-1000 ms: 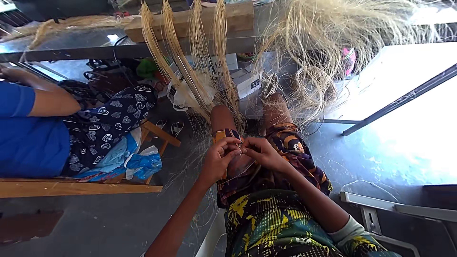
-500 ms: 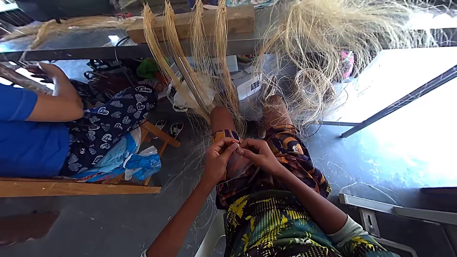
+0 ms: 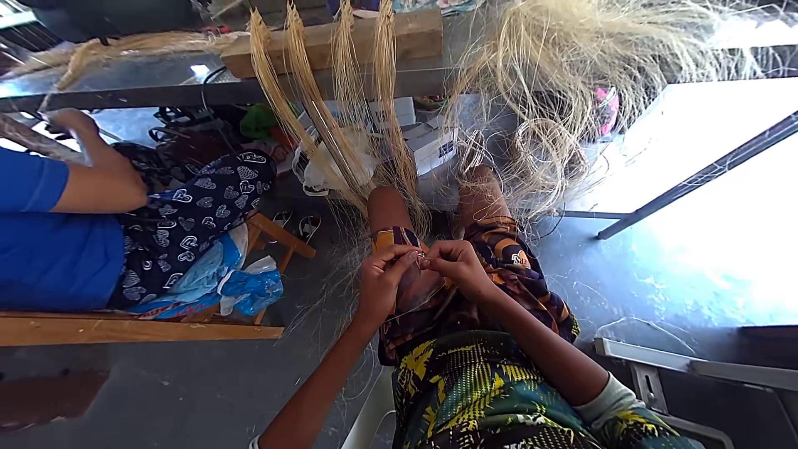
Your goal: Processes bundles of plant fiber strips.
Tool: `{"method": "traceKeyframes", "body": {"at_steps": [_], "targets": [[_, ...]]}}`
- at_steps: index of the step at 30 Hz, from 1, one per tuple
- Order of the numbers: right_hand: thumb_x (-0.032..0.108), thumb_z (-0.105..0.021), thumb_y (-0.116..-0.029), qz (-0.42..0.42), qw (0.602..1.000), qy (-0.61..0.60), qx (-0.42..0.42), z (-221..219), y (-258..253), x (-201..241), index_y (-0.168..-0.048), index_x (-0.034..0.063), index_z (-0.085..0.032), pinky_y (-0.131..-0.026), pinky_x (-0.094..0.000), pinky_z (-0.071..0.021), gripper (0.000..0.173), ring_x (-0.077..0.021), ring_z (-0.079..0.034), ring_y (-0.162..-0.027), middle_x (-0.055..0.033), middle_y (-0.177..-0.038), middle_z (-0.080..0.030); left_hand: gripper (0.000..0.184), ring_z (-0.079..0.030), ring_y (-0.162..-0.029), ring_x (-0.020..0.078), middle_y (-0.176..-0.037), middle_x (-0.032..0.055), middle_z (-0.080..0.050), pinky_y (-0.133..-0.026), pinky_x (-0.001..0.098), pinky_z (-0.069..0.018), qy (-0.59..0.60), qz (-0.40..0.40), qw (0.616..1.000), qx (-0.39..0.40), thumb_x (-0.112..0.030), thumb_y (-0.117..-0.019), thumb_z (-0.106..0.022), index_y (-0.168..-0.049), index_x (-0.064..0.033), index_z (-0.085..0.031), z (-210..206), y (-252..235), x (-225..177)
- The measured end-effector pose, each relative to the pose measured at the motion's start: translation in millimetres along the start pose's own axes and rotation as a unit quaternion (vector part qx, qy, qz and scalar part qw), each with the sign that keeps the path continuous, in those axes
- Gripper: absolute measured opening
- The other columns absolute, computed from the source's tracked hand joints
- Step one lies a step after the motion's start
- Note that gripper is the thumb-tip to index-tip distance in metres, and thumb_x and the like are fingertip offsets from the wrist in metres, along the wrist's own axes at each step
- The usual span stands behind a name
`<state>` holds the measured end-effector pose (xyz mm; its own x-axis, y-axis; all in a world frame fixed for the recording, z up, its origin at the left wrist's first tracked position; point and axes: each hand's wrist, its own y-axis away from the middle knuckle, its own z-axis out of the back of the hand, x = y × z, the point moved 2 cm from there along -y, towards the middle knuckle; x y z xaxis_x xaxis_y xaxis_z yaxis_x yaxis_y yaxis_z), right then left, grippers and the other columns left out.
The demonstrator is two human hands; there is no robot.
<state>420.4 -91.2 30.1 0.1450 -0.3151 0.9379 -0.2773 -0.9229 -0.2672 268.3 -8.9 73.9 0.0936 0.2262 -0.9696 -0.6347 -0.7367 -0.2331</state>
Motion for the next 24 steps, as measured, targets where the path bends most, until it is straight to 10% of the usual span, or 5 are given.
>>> {"method": "traceKeyframes", "body": {"at_steps": [8,18,24], "targets": [[0.004,-0.06,-0.0911,0.005,1.0,-0.016,0.018,0.0,0.0,0.7,-0.076,0.01,-0.064,-0.055,-0.0154,-0.0365,0.017,0.0049,-0.046,-0.057,0.0112,-0.066,-0.056,0.013,-0.065,-0.082,0.0069,-0.088,-0.0005,-0.068,-0.078,0.0234,-0.0545,-0.012,0.054,0.998,-0.026,-0.005,-0.0989,-0.059,-0.092,-0.0041,-0.07,-1.4,1.0,1.9],[0.003,-0.058,-0.089,-0.014,0.997,-0.076,0.009,1.4,-0.2,-2.2,-0.071,0.0144,-0.06,-0.052,-0.0153,-0.0328,0.021,0.0053,-0.043,-0.054,0.0123,-0.063,-0.053,0.035,-0.065,-0.084,0.0141,-0.089,0.0041,-0.065,-0.078,0.0294,-0.0557,0.331,0.262,0.906,-0.038,-0.01,-0.1078,-0.029,-0.093,-0.0077,-0.061,-15.8,0.9,-3.3],[0.005,-0.058,-0.0884,-0.019,0.996,-0.087,0.002,6.9,-0.1,-0.3,-0.071,0.0155,-0.061,-0.051,-0.0154,-0.0334,0.021,0.0046,-0.043,-0.054,0.012,-0.063,-0.053,0.022,-0.061,-0.088,0.0047,-0.1,-0.0017,-0.064,-0.079,0.0219,-0.0511,0.025,0.046,0.999,-0.005,-0.007,-0.1018,-0.046,-0.114,-0.0033,-0.064,11.3,-4.8,-2.0]]}}
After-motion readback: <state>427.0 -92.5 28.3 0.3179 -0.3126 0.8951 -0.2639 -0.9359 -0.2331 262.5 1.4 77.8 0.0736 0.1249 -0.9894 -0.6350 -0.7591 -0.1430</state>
